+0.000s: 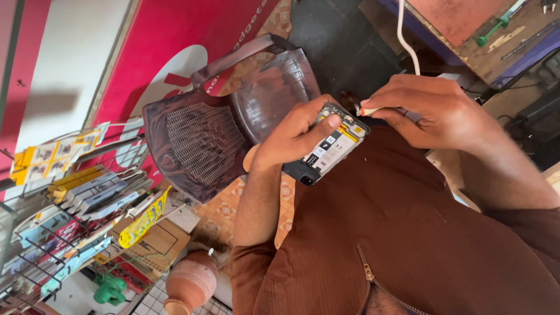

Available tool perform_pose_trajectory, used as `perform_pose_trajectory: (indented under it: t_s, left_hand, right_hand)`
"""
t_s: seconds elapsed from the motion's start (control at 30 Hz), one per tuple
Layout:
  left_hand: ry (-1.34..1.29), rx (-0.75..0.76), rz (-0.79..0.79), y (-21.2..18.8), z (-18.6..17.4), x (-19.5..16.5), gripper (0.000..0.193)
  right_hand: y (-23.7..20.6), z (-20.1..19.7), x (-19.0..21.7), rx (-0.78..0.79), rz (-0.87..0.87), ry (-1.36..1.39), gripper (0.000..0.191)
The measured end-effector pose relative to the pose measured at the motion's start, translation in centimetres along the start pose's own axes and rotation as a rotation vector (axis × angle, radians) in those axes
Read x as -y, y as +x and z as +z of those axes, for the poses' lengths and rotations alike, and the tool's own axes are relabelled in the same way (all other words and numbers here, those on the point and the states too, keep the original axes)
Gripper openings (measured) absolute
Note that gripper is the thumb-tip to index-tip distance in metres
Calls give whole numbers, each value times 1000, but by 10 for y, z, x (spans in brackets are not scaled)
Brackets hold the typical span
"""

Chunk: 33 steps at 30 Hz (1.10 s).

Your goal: The person solders a small electronic component, then uses a screwdriver to open a smartphone and install the component. They connect a charging cable to test the phone, which powers on and displays a charging indicator.

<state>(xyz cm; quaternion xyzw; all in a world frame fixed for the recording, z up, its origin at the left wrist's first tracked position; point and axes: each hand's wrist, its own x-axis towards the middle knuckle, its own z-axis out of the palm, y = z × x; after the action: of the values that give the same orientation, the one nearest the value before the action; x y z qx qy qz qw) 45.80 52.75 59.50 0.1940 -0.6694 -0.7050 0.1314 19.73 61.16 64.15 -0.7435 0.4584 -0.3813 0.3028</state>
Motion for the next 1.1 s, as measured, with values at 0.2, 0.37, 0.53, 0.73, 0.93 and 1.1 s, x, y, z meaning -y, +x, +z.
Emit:
perform_pose_trajectory:
  t_s: [0.2,0.37,0.53,0.73,0.93,1.1]
  left_hand:
    - [21,-16,52,-2,3,-16,28]
    - [43,-44,46,-2,4,-19,27]
    - [138,-98,53,-2,7,-22,27]
    - [211,-112,8,1,9,-31,22]
    - [333,-135,-47,6,20,-41,18]
    - [372,-170,-54,7,23,-44,20]
  right_hand:
    - [15,-5,8,78,-91,-91,29]
    - [15,-5,6,106,-89,-105,27]
    - [14,-5,4,123,-50,-142,21]
    - [17,-6,4,184,20,-165,12]
    - [22,-15,1,354,131,-228,10]
    - [26,-18,-3,416,173,-257,12]
